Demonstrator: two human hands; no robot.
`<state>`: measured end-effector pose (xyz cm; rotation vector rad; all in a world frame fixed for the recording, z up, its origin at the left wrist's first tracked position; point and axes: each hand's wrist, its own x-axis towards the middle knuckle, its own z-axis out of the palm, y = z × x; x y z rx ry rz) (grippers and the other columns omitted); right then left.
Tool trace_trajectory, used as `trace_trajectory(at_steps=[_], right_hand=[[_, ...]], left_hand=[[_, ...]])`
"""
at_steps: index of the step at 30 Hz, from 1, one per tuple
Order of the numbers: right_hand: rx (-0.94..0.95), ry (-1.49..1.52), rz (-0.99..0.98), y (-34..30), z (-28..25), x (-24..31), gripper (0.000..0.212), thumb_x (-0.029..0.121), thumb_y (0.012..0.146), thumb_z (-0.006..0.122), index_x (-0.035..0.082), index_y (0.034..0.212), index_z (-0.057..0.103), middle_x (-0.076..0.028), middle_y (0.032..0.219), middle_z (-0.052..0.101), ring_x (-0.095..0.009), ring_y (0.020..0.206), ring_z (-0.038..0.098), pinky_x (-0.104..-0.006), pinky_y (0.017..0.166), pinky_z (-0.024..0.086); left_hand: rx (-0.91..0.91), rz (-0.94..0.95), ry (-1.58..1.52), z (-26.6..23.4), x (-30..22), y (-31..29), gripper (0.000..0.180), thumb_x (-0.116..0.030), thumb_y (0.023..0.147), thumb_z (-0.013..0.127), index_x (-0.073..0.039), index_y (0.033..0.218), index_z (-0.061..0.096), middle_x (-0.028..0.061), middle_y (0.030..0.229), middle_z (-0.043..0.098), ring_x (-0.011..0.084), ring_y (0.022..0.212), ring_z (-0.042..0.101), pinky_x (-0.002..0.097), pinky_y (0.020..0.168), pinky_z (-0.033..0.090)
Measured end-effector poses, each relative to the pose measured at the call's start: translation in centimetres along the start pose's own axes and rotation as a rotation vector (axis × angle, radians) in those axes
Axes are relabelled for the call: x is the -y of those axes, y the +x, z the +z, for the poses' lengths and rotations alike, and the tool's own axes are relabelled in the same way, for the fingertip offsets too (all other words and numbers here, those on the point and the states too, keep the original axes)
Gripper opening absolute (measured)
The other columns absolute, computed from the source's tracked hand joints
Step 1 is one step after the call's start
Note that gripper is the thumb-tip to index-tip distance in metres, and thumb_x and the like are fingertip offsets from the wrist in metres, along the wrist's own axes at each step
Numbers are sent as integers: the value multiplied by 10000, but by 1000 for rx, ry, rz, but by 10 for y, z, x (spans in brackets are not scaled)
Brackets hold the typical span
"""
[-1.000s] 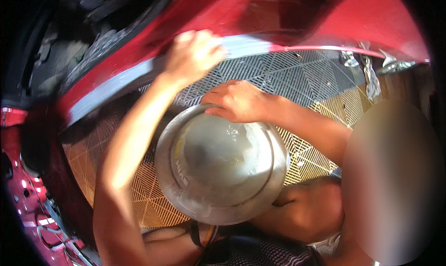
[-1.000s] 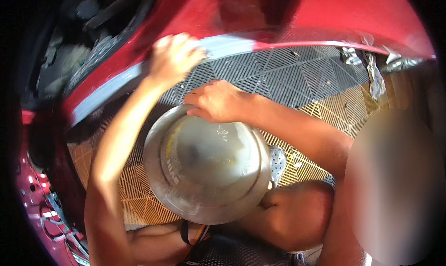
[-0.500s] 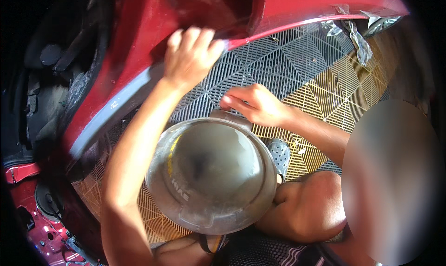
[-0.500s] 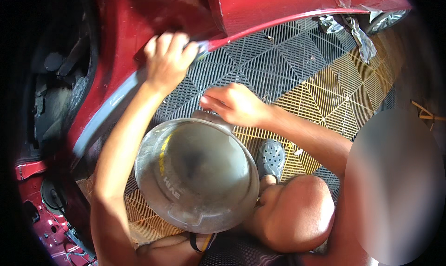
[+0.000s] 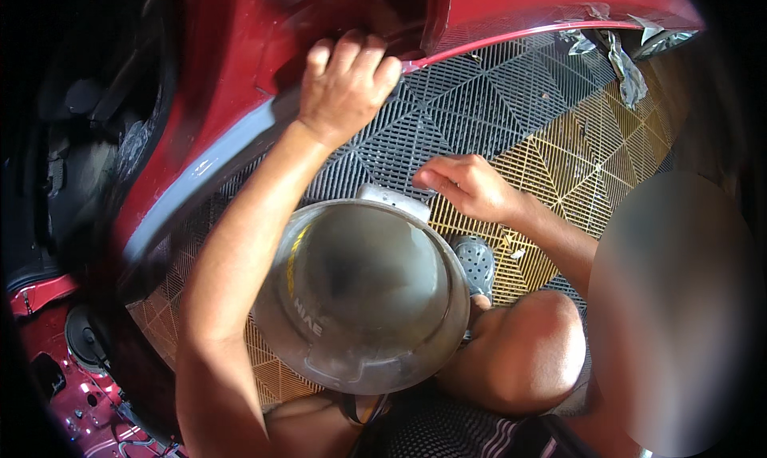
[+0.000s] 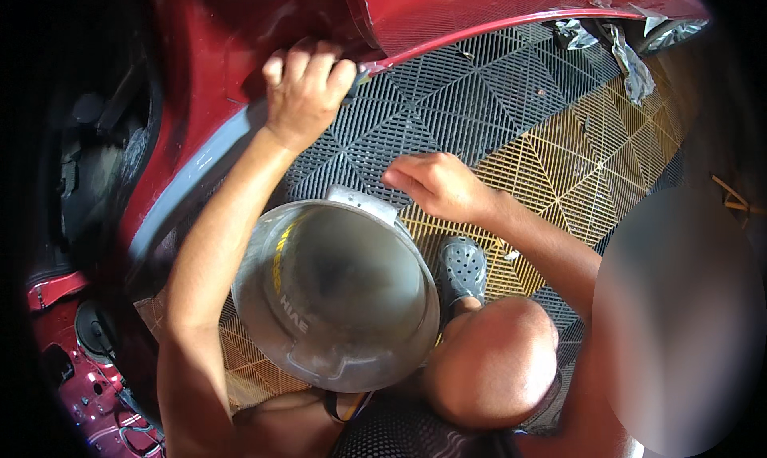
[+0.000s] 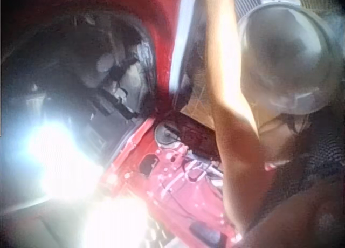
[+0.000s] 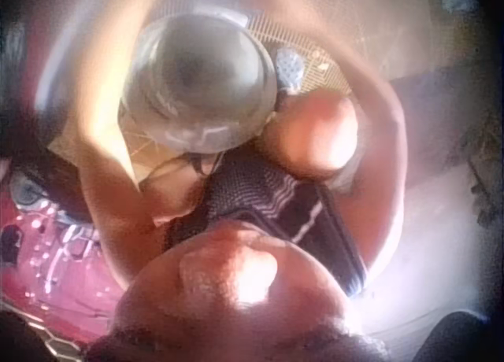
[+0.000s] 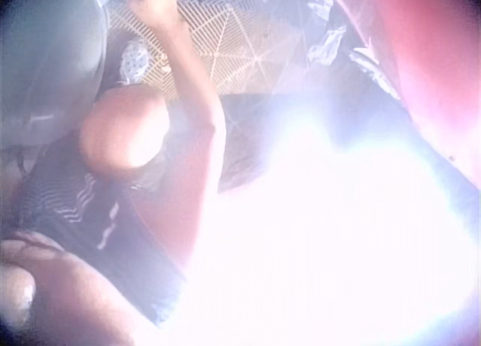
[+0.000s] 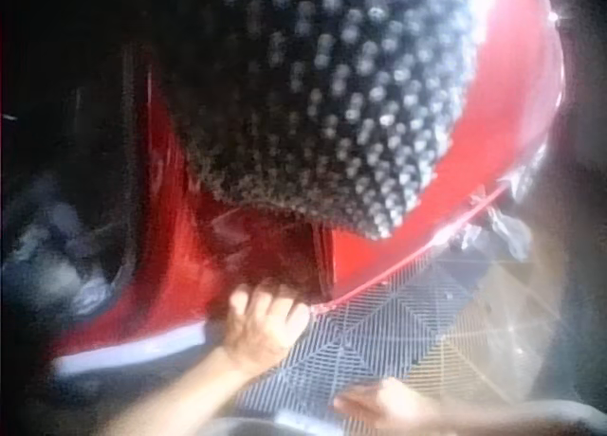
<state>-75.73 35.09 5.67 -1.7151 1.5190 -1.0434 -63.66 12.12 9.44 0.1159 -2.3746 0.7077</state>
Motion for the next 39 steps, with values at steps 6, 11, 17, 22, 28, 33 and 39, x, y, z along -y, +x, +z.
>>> trace_trajectory(at_steps=[6,11,17,22,28,33,39], right_hand=[[-249,98,373,-110,-34,-35,237,110,1082,505,-43,1021,675,-139,930,767,-225,902,762,-383,776,622],[-118,-10,128,-59,-17,-9,273,190,1088,524,-4,1018,702,-141,905,752,-280,833,741,-391,777,586],[-160,1,297,-89,-20,-28,374,233,1128,445,-22,1066,712,-139,984,763,-232,953,729,-386,892,571],[-469,235,544,-164,-26,-66,404,267,1130,416,-51,1149,663,-138,920,766,-198,885,732,-372,880,556],[-357,292,200,-57,-19,-19,361,251,1126,439,-38,1215,636,-125,983,756,-206,975,719,-371,952,536],[-217,606,83,43,41,15,327,240,1109,524,-48,1208,641,-115,1091,724,-177,1005,688,-337,921,548],[-46,974,302,66,79,6,306,257,1105,526,-4,1209,648,-88,1122,723,-155,1000,687,-324,889,537]], left_hand=[[46,-68,-8,-44,56,-107,235,-331,891,756,-174,849,586,-26,1051,616,218,1092,585,441,934,350],[101,-19,-24,4,-3,-15,92,-276,878,621,-244,963,610,-25,1101,594,189,1075,564,481,935,418],[163,-48,-15,-54,57,-99,186,-304,862,760,-169,897,636,9,1155,626,258,1155,571,492,930,387],[194,-831,-395,-155,66,-136,177,-62,911,782,-12,937,615,143,837,666,240,710,648,359,691,524],[1357,-452,-1068,-211,-4,-53,250,-220,881,788,-82,1079,722,156,934,740,379,855,711,452,776,561],[1961,-214,-940,-72,-137,-133,367,-192,844,723,-115,1201,760,159,1184,748,323,1094,716,472,919,552],[1627,-455,-802,-3,-222,-316,386,-173,845,693,-84,1217,743,165,1198,742,332,1102,712,457,942,549]])
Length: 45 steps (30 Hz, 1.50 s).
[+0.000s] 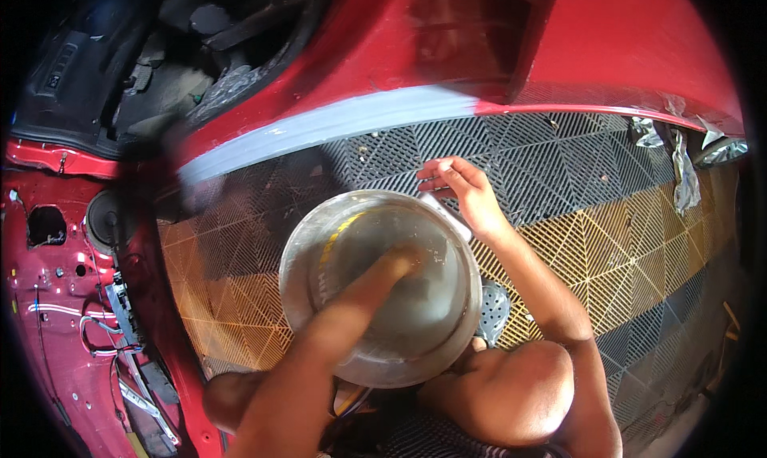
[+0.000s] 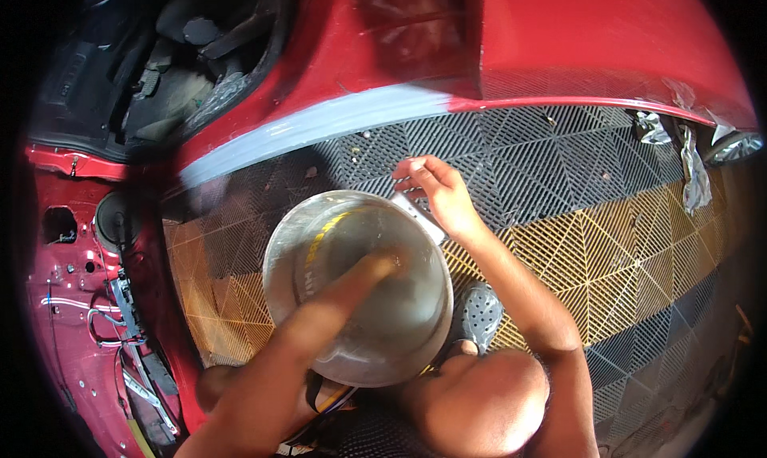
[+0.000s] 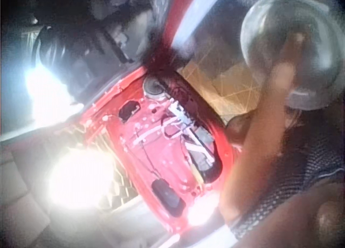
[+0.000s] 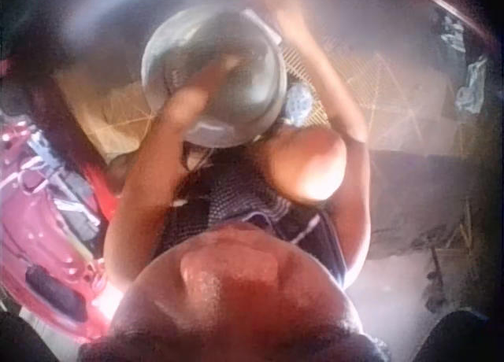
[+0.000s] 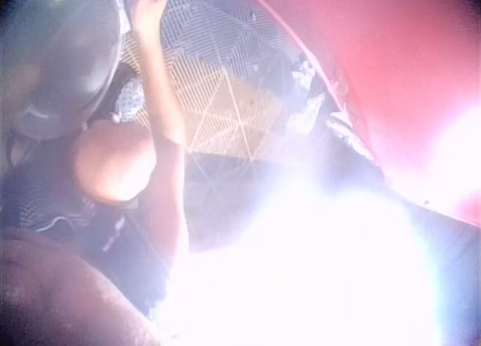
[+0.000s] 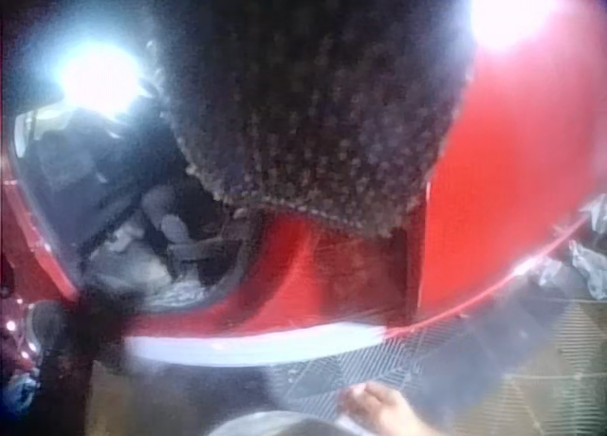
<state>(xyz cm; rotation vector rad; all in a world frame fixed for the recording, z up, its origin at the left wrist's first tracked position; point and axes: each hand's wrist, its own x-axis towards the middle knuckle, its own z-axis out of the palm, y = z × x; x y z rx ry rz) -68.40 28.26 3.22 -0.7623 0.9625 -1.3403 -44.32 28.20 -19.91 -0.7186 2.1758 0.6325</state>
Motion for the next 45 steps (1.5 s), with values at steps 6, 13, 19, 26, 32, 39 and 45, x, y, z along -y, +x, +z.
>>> trace_trajectory(at_steps=[6,13,19,26,32,39,45], right_hand=[[-249,-219,108,-59,-90,-14,294,216,1097,504,-11,1213,652,-132,1132,747,-217,1035,717,-353,936,539],[-253,-261,101,-81,-104,0,273,166,1093,518,-54,1190,648,-130,1074,743,-198,1010,714,-339,951,552],[68,-630,-39,-26,-76,15,266,172,1071,548,-40,1170,676,-138,1080,750,-219,1015,721,-358,907,555],[-434,-627,257,-208,-182,21,272,117,1088,503,-61,1233,651,-195,1136,733,-277,1119,710,-425,1010,566],[-36,-880,-16,-110,-106,62,254,149,1077,547,-15,1229,669,-161,1170,733,-279,1113,707,-370,976,543],[-183,-665,230,-165,-142,17,283,149,1111,491,-51,1162,684,-150,1139,736,-218,1067,704,-370,960,549],[115,-1169,-361,-111,-74,73,179,54,977,644,12,1139,708,-146,1152,737,-324,1095,695,-423,936,557]], left_hand=[[-276,115,-444,-246,-53,-206,233,-224,1051,600,-135,1240,704,79,1025,735,161,722,686,372,692,566],[-1172,550,446,-344,-29,-249,392,-46,876,628,-49,1257,720,136,1381,669,326,1318,615,466,1110,494],[-1053,511,853,-358,-28,-118,670,-149,909,539,-106,1570,437,49,1631,444,185,1475,448,495,1265,235],[-982,345,851,-321,73,-188,575,-160,959,485,-114,1533,504,37,1622,466,169,1474,459,460,1245,292],[-1027,505,870,-360,-15,-126,716,-78,867,539,-148,1574,449,5,1661,404,150,1505,404,477,1258,247],[-933,57,1001,-300,119,-220,700,-118,901,580,-213,1582,448,-61,1664,397,117,1500,407,540,1248,228],[-977,98,847,-338,56,-181,746,-484,930,644,-257,1601,410,-110,1662,383,72,1500,364,552,1239,211]])
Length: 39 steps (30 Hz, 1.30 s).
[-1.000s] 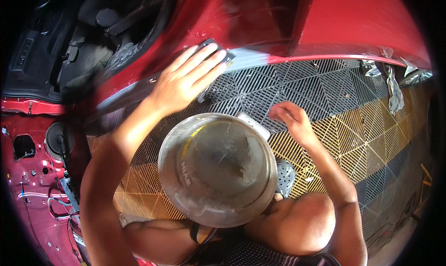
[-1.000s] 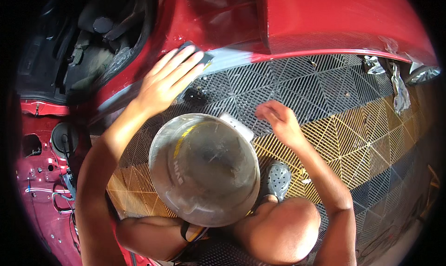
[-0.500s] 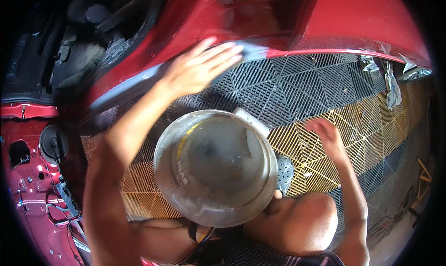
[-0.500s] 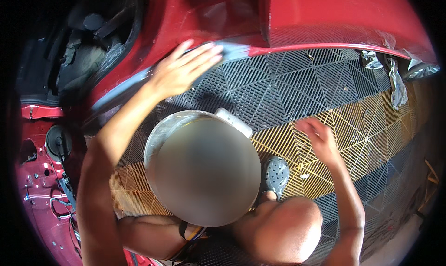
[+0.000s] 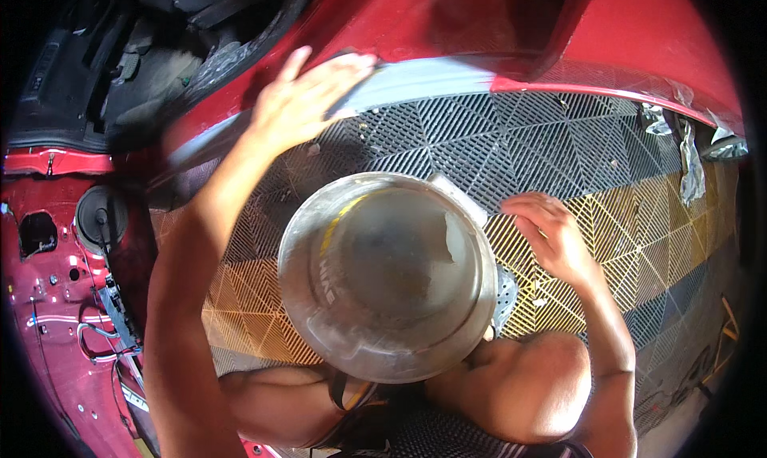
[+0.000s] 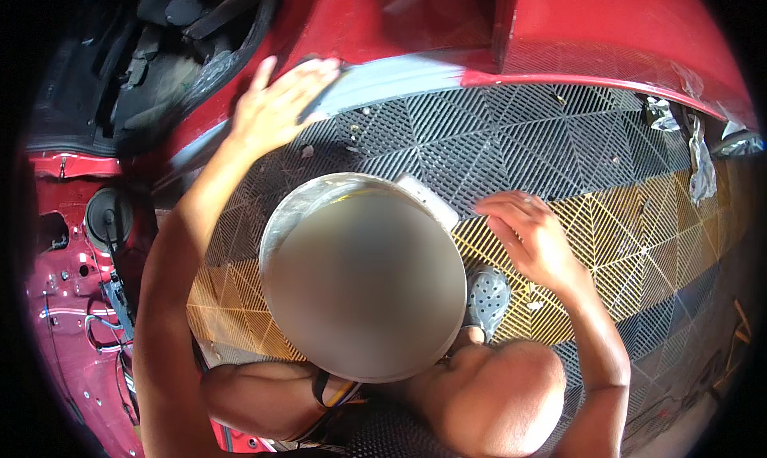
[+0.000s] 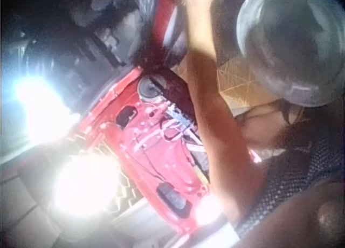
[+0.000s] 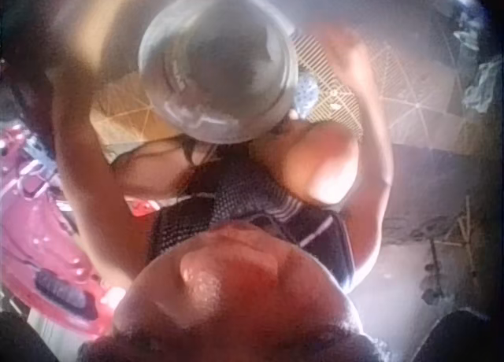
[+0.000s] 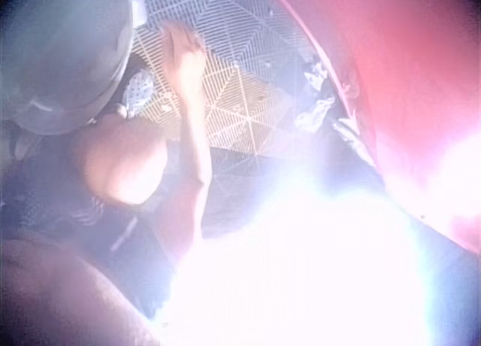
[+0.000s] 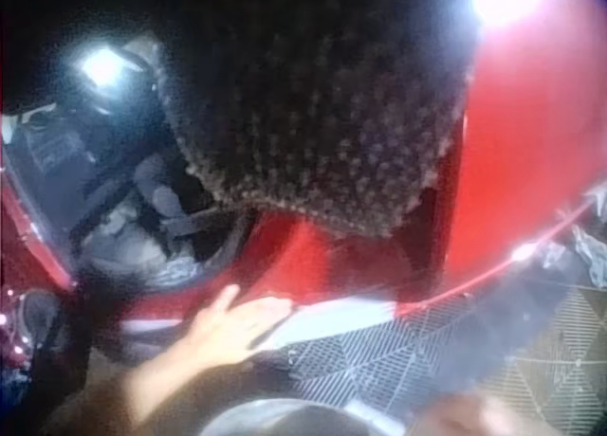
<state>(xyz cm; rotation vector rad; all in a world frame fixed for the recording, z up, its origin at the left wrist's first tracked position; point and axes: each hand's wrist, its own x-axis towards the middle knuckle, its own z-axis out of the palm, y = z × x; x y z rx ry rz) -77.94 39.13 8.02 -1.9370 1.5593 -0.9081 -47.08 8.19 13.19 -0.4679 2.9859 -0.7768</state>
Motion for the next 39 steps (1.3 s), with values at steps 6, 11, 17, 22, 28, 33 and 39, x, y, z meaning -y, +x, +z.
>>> trace_trajectory(at_steps=[6,11,17,22,28,33,39], right_hand=[[9,197,348,-16,-25,29,204,33,1005,577,33,1151,721,-144,1154,740,-277,1120,690,-395,969,521],[-30,35,127,-25,-14,23,164,43,970,657,16,1119,719,-151,1088,747,-317,1032,712,-420,904,555],[-1,190,125,5,1,35,178,18,971,635,-13,1136,693,-161,1129,735,-341,1053,698,-426,929,547],[-84,113,237,-31,-16,25,190,-5,952,638,4,1120,727,-149,1134,744,-307,1060,707,-396,912,553],[-133,179,480,-41,-38,17,271,137,1085,500,-19,1121,719,-132,1068,763,-212,917,724,-340,847,547],[-36,104,172,5,-34,43,233,119,1047,541,2,1144,717,-159,1101,747,-309,1035,705,-398,914,545],[130,112,111,43,-28,51,372,253,1033,587,-32,1261,659,-215,1215,704,-382,1146,673,-458,1013,507]], left_hand=[[22,-112,-1,2,-5,-18,746,-509,926,650,-246,1588,430,-87,1644,414,85,1499,366,588,1237,166],[-112,-1,224,20,24,-51,763,-496,919,653,-243,1599,420,-101,1657,394,104,1484,403,604,1222,197],[-116,-90,-9,4,-21,-3,688,-466,955,637,-222,1575,461,-69,1647,416,121,1497,377,567,1231,228],[-83,-361,-84,42,-11,-89,737,-401,960,651,-136,1600,400,26,1687,348,209,1574,268,561,1273,136],[-446,-501,-493,18,-37,-49,669,-243,1006,583,-40,1602,357,169,1677,325,341,1561,292,565,1266,165],[-459,-515,-490,24,-23,-63,558,-231,1036,537,-68,1562,449,114,1642,416,281,1532,369,532,1257,207],[-467,-641,-543,19,-26,-80,502,-258,1045,533,-54,1503,537,132,1588,490,302,1507,408,522,1234,247]])
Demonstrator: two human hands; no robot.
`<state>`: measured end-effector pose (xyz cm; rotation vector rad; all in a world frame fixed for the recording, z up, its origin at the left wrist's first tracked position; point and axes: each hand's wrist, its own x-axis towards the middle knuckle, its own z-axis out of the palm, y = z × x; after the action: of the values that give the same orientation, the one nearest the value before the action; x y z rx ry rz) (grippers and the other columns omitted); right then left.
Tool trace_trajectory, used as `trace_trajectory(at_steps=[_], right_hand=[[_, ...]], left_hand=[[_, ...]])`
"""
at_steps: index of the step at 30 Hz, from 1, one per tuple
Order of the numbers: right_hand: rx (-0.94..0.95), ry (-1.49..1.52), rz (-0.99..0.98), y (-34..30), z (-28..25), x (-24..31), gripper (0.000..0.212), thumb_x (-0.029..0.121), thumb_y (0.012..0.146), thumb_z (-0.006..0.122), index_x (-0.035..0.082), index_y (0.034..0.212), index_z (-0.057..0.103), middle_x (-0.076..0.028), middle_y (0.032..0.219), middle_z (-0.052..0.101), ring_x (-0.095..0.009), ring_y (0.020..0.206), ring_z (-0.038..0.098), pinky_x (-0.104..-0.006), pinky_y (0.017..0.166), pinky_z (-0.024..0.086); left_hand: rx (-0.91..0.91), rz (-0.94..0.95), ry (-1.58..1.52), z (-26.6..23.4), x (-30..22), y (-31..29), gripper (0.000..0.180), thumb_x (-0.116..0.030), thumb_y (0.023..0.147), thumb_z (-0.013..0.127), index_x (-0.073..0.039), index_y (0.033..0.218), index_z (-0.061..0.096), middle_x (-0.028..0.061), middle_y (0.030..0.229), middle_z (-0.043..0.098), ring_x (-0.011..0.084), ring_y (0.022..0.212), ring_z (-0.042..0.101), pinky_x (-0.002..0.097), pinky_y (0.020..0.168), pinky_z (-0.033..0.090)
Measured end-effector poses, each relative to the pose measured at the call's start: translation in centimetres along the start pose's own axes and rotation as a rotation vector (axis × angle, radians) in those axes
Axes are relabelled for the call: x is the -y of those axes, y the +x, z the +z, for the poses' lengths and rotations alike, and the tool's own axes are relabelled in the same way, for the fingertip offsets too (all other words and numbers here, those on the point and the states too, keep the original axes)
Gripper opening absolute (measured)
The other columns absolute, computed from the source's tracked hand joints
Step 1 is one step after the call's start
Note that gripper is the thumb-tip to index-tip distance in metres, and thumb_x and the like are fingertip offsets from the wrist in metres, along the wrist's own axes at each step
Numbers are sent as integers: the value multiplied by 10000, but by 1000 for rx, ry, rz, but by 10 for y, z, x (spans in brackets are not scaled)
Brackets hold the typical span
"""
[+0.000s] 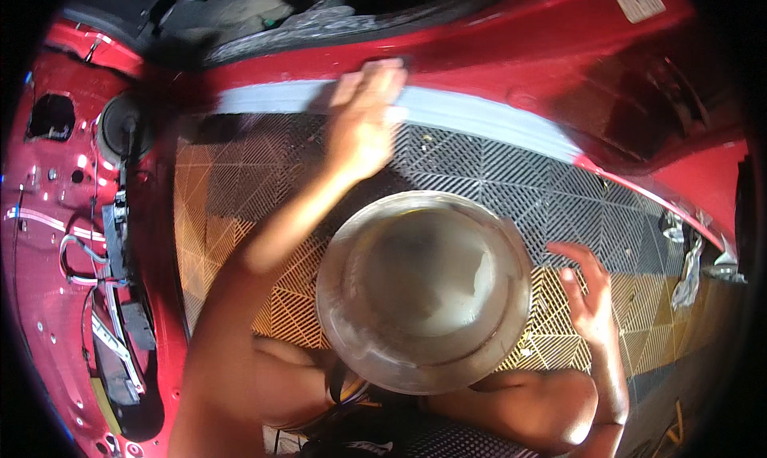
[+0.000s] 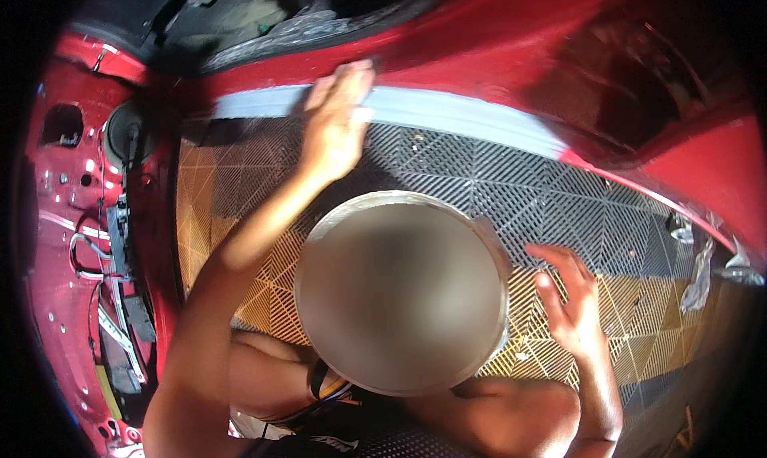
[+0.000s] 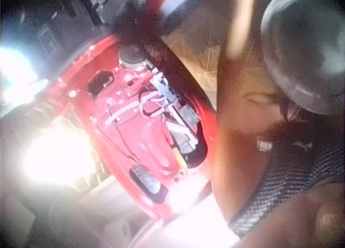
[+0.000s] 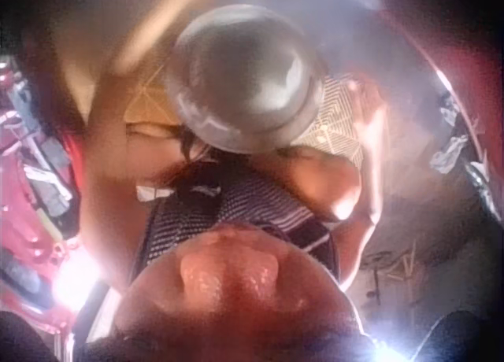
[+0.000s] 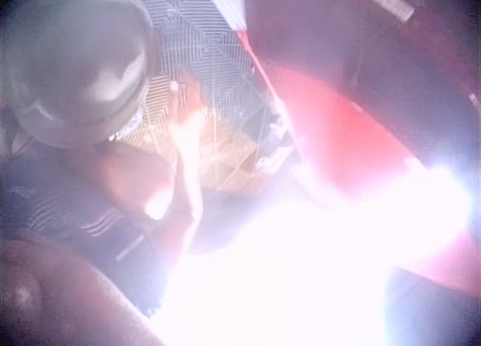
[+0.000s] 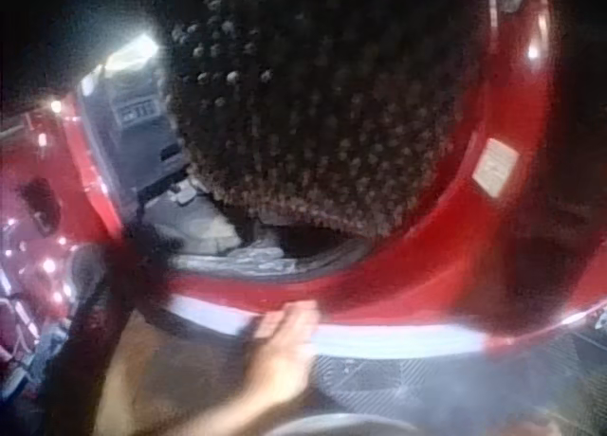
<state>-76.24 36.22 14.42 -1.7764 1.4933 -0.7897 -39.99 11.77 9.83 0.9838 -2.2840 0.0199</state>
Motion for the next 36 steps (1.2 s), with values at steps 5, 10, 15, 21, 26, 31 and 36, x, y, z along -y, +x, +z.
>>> trace_trajectory(at_steps=[5,10,15,21,26,31,36], right_hand=[[122,-277,-117,63,49,-13,455,296,1052,573,-16,1381,549,-250,1293,649,-446,1166,648,-498,1006,513],[188,-239,19,97,82,-3,355,283,1060,550,18,1293,589,-244,1147,697,-458,984,695,-526,847,562],[122,-370,-25,124,78,-2,272,251,1038,583,45,1204,646,-200,1093,717,-432,968,699,-498,814,564],[117,-348,-66,127,90,12,248,240,1025,602,25,1135,661,-188,1019,723,-419,898,706,-475,770,566],[159,-418,-9,129,88,12,262,279,1033,574,51,1121,669,-191,979,716,-418,893,694,-481,764,531],[175,-456,83,122,75,13,289,305,1051,560,45,1101,674,-191,928,699,-398,865,702,-452,760,532],[240,-462,93,133,90,20,331,344,1061,551,36,1097,667,-194,895,685,-377,819,707,-441,735,532]], left_hand=[[-109,-16,66,32,-7,11,491,-247,1010,585,-149,1492,572,57,1578,517,218,1509,408,469,1188,237],[-264,-294,681,-57,153,-66,402,-268,1062,530,-159,1435,632,52,1518,588,172,1426,513,438,1056,301],[-181,-105,187,9,47,-19,444,-243,976,612,-147,1408,647,47,1543,560,215,1451,478,494,1083,264],[-468,-190,541,-75,227,-78,369,-271,996,605,-246,1352,699,-26,1430,658,182,1336,571,420,988,321],[-529,-164,663,-75,268,-95,318,-253,987,617,-169,1274,723,57,1376,680,202,1348,574,520,1061,309],[-341,-113,292,-90,249,-83,373,-240,1031,511,-84,1321,687,105,1417,654,248,1406,538,443,1090,377],[-486,-555,735,-123,378,-139,456,-335,1088,415,-43,1403,567,166,1508,544,343,1408,498,479,1133,370]])
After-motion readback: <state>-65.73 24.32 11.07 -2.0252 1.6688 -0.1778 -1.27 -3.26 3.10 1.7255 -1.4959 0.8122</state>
